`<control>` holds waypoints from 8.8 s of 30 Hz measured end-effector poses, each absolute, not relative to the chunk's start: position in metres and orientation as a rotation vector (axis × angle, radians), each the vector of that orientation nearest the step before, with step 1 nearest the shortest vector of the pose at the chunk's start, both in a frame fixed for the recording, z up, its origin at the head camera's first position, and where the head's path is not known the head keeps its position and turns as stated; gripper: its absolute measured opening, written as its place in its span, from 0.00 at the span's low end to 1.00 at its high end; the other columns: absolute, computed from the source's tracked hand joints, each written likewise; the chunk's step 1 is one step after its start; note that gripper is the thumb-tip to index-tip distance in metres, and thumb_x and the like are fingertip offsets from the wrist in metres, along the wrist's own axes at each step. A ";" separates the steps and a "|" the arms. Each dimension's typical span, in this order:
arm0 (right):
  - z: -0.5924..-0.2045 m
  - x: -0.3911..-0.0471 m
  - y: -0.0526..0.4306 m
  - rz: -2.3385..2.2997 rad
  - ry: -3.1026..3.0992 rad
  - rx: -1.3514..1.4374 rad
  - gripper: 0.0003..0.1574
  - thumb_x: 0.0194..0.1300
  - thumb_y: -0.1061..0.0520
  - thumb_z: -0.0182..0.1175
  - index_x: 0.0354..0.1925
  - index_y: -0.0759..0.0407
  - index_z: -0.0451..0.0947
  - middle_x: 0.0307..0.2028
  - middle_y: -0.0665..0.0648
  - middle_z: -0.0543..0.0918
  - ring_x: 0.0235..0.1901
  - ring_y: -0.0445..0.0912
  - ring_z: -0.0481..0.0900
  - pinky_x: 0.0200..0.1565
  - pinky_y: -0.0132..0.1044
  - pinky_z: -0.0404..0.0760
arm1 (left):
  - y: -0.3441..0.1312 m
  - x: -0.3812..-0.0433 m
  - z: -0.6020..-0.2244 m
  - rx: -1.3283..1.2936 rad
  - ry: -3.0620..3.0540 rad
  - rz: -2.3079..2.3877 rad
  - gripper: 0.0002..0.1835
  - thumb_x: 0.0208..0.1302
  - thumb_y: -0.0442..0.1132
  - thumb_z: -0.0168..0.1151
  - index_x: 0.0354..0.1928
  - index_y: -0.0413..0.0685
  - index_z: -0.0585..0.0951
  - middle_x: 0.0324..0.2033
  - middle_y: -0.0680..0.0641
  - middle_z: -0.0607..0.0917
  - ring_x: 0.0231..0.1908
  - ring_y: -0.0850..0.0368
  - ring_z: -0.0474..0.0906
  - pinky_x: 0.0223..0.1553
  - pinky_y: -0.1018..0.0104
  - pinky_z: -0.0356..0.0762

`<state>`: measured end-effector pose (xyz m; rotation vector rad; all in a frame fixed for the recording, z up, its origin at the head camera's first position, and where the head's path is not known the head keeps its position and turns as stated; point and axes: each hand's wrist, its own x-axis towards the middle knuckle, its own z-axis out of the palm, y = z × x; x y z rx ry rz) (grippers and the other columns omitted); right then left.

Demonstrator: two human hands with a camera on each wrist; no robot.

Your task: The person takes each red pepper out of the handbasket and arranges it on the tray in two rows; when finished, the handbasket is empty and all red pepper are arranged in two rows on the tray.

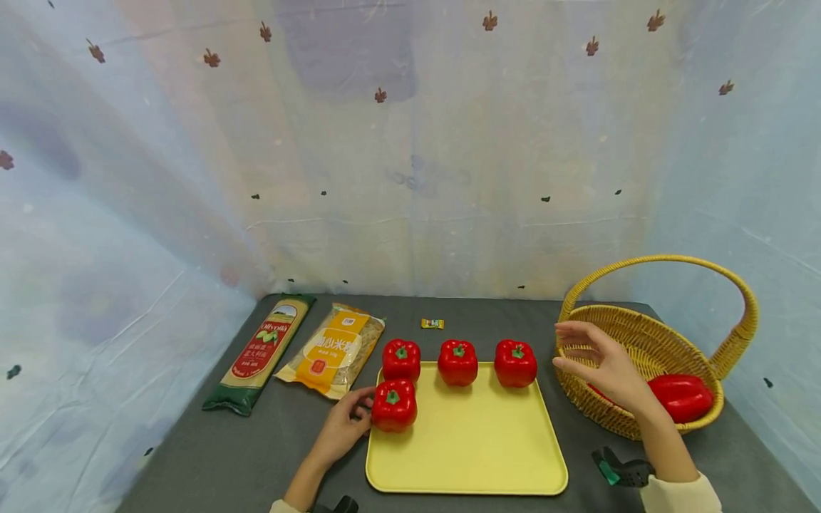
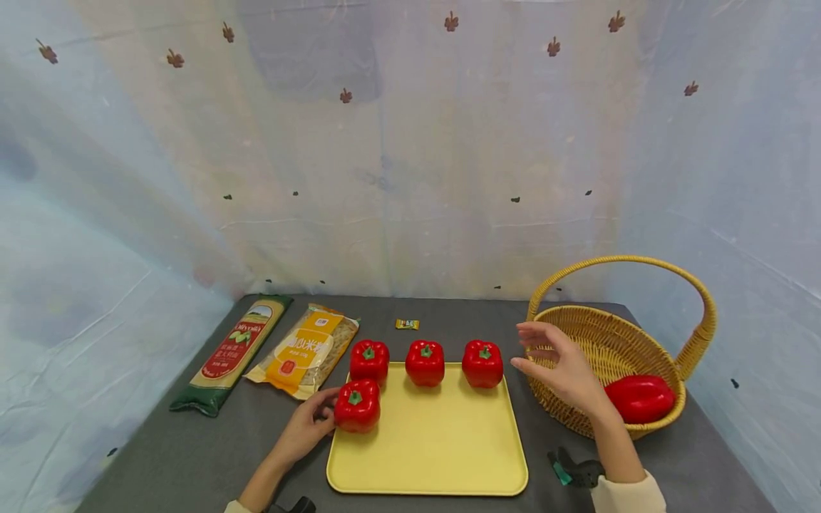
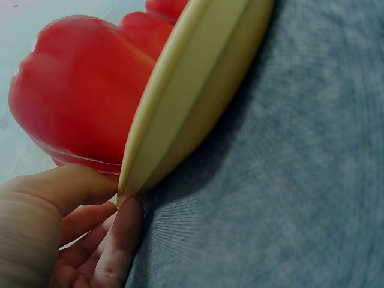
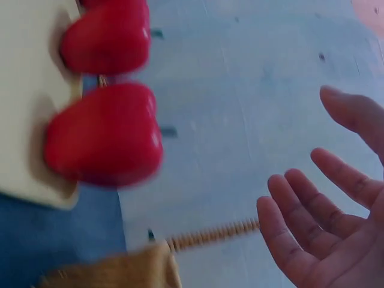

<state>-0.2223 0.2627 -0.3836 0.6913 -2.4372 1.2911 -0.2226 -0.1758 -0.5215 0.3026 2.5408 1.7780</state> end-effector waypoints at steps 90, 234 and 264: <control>-0.420 -0.298 0.375 1.767 -3.416 0.717 0.38 0.59 0.56 0.61 0.64 0.69 0.62 0.56 0.63 0.71 0.48 0.48 0.74 0.47 0.41 0.77 | -0.176 -0.222 -0.521 0.262 2.549 1.770 0.24 0.56 0.27 0.60 0.57 0.39 0.73 0.40 0.42 0.75 0.29 0.59 0.73 0.24 0.66 0.78; -0.442 -0.211 0.158 1.099 -2.848 1.063 0.59 0.40 0.47 0.76 0.67 0.56 0.59 0.55 0.51 0.68 0.55 0.46 0.69 0.53 0.47 0.74 | -0.177 -0.222 -0.522 0.304 2.590 1.749 0.23 0.57 0.30 0.61 0.57 0.40 0.74 0.40 0.43 0.76 0.30 0.61 0.74 0.25 0.68 0.78; -0.452 -0.217 0.155 1.049 -2.785 0.921 0.50 0.44 0.45 0.74 0.62 0.55 0.64 0.51 0.53 0.71 0.45 0.45 0.74 0.44 0.42 0.78 | -0.176 -0.222 -0.520 0.271 2.567 1.747 0.24 0.57 0.30 0.61 0.57 0.40 0.73 0.40 0.44 0.76 0.30 0.60 0.74 0.25 0.67 0.79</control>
